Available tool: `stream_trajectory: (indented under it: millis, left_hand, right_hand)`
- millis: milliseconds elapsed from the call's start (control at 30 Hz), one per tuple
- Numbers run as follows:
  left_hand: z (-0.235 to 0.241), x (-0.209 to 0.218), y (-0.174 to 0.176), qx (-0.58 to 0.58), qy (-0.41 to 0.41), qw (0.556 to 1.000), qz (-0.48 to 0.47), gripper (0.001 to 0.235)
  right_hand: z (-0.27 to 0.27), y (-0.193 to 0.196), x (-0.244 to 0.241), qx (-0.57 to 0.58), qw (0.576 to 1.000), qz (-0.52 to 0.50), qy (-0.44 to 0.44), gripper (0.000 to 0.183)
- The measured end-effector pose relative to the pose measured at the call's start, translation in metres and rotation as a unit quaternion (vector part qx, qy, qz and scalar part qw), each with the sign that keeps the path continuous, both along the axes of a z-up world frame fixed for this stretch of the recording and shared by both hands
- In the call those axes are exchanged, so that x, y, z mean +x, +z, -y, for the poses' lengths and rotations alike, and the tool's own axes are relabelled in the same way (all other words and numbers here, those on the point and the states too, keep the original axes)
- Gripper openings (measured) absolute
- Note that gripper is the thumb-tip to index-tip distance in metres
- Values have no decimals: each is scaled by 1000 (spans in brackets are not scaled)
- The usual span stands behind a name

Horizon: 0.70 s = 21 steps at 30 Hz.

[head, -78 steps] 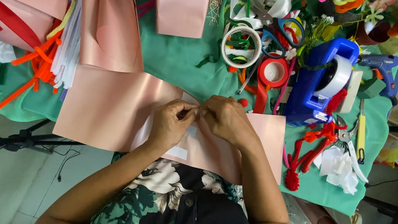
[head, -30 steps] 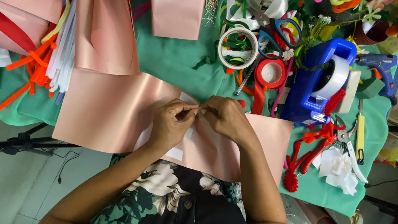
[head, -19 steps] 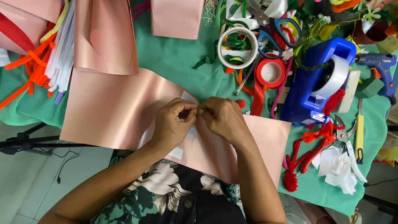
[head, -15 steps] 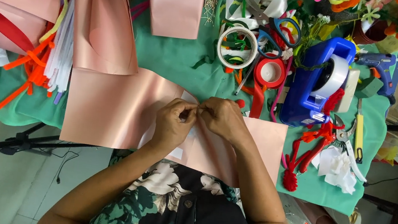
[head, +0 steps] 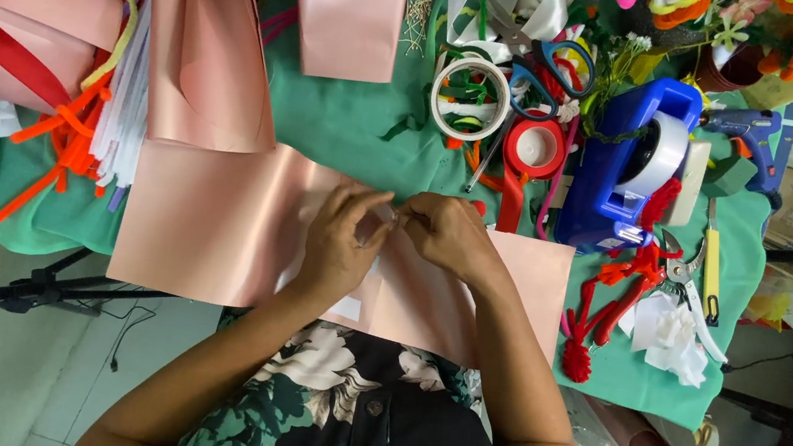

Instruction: The person applies small pieces of double-sided tape to a sheet of pink wrapping paper on a green table. They then fold the paper and attach it to a larger, pre-folded pink paper structure, likely preparing a bouquet wrap.

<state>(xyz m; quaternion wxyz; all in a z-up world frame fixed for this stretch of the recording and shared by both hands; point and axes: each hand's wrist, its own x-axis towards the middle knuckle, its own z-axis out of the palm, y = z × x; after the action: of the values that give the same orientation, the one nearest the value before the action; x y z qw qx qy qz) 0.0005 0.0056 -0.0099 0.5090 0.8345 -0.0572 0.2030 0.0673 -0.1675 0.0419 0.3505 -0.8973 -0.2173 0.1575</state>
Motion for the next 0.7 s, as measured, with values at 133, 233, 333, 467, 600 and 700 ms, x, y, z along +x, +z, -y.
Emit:
stream_trajectory:
  millis: [133, 233, 333, 467, 600, 700]
  left_hand:
    - [-17, 18, 20, 167, -91, 981, 38, 57]
    - [-25, 31, 8, 263, -121, 956, -49, 46]
    - [-30, 37, 7, 308, -99, 946, -5, 26]
    - [-37, 35, 32, 284, -107, 952, 34, 20]
    - [-59, 25, 90, 279, -189, 939, -67, 34]
    - [-76, 29, 103, 305, -194, 916, -173, 30]
  right_hand:
    - [-4, 14, -4, -41, 998, 30, 23, 11]
    - [-2, 24, -6, -83, 993, 76, 33, 10]
    - [10, 47, -14, -118, 988, 90, 28, 14]
    - [43, 61, -26, -223, 963, 153, 11, 13]
    - [72, 88, -43, -245, 930, 274, 24, 10]
    - [97, 104, -49, -293, 882, 369, 27, 9]
